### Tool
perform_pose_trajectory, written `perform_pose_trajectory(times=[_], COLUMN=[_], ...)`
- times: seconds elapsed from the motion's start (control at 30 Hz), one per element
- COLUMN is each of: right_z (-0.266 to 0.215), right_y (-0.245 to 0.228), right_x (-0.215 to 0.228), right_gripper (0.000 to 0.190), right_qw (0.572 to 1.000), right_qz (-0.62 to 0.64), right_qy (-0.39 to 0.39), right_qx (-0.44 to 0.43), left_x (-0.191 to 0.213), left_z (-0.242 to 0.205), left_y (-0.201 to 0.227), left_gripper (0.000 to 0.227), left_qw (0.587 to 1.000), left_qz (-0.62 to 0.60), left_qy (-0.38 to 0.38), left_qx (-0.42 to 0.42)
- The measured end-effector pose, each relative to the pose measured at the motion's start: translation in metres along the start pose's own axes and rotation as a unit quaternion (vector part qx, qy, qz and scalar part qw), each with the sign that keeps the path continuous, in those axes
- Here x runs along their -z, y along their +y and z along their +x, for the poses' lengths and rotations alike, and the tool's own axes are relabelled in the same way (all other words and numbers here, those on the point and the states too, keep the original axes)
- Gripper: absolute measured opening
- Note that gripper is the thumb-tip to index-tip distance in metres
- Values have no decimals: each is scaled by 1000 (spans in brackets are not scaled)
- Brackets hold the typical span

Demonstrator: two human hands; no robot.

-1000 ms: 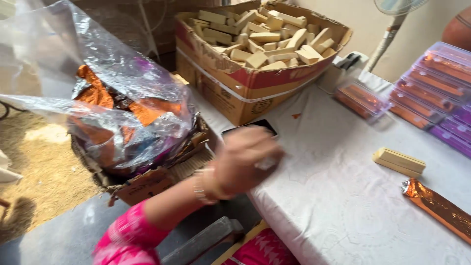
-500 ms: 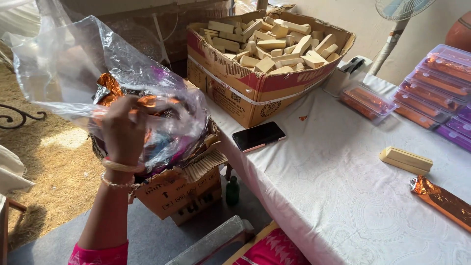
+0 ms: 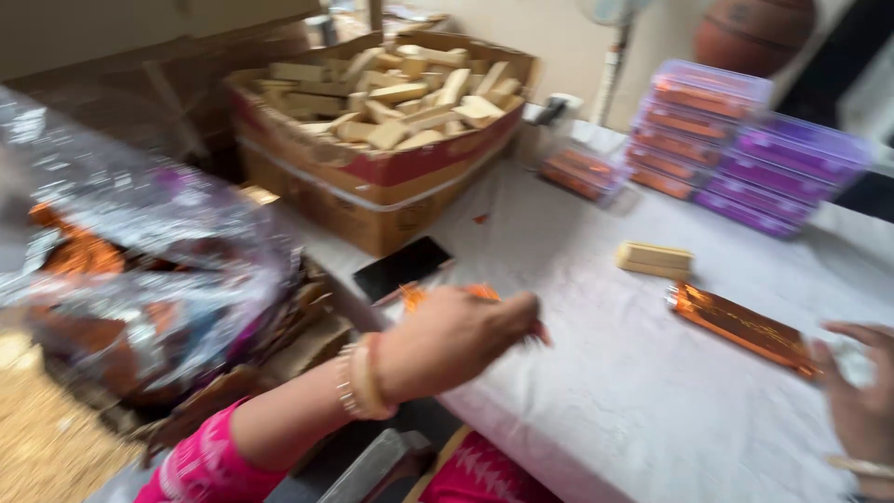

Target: The recorder is seen packaging sandalwood blocks into individual foil and orange wrappers, then placing them into small clear plastic boxes.

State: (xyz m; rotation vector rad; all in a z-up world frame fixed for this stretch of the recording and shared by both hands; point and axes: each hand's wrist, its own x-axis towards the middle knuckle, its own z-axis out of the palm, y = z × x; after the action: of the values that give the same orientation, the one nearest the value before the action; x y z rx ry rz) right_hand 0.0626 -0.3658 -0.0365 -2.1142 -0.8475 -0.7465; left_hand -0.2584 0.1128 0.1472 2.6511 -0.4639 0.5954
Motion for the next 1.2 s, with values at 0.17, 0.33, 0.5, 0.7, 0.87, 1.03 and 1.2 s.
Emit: perform_pose_trajectory(times=[0.17, 0.33, 0.5, 0.7, 0.87, 1.03, 1.2], right_z=[5, 6, 2, 7, 10, 17, 9], right_y=[-97, -148, -140, -134, -140, -133, -112], right_x=[-11, -22, -35, -40, -31, -21, -18], right_gripper=[58, 76, 78, 86, 96, 87, 71], right_qw=[933, 863, 833, 864, 898, 888, 946], right_qz=[320, 461, 437, 289, 290, 287, 212], right_qy=[-108, -182, -210, -213, -241, -203, -177], right_qx=[-124, -98, -267, -353, -225, -297, -172], left_x=[-109, -184, -223, -236, -241, -244, -183], left_z=[93, 179, 223, 226, 217, 191, 169], left_y=[6, 6, 2, -13, -28, -79, -42], left_gripper=[17, 20, 23, 27, 34, 19, 24], left_qw=[972, 960, 960, 973, 991, 994, 988], left_qz=[-178, -205, -182, -88, -22, -24, -17], left_qy=[-79, -68, -74, -73, -65, -99, -150], left_qx=[-133, -178, -200, -201, -118, -49, -28])
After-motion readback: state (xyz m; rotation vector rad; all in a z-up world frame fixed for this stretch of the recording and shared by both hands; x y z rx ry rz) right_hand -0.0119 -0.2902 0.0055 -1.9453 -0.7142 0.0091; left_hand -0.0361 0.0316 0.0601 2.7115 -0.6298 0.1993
